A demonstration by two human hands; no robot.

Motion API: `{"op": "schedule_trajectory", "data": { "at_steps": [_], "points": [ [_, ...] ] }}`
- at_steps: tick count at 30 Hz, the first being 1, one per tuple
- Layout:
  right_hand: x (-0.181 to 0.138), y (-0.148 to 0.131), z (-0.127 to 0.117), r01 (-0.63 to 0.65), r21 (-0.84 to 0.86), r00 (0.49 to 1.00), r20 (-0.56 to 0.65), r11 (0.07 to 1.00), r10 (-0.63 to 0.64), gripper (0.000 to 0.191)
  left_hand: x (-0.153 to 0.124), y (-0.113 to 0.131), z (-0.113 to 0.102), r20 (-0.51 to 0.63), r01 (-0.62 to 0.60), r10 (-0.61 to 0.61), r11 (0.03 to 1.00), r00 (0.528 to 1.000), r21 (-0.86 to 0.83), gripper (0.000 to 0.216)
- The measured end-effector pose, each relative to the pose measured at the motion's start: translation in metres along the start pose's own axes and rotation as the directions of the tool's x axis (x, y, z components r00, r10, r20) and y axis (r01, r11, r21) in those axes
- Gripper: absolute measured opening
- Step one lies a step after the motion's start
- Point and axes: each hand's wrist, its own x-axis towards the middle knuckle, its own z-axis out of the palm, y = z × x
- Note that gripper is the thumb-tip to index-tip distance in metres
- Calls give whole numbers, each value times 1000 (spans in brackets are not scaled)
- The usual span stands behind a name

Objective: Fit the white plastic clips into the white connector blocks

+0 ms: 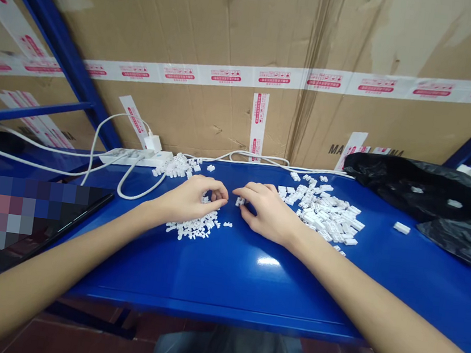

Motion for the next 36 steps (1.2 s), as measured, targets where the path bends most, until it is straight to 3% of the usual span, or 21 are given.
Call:
{"op": "schedule_trajectory", "data": {
  "at_steps": [8,15,23,36],
  "points": [
    [0,0,-1,10,12,1000,-3,1000,-10,33,2,-6,1,-62,-36,38,999,997,30,15],
    [0,0,2,9,73,997,-74,997,-4,49,3,-1,3,-108,84,-104,980,989,-182,13],
    [-2,-3,3,14,80,990,-143,997,-2,64,4,2,8,-68,129,-162,931,984,-343,9],
    [1,-9,3,43,132,988,-154,990,-23,49,4,1,7,-14,173,-201,874,979,-454,7]
  ]
}}
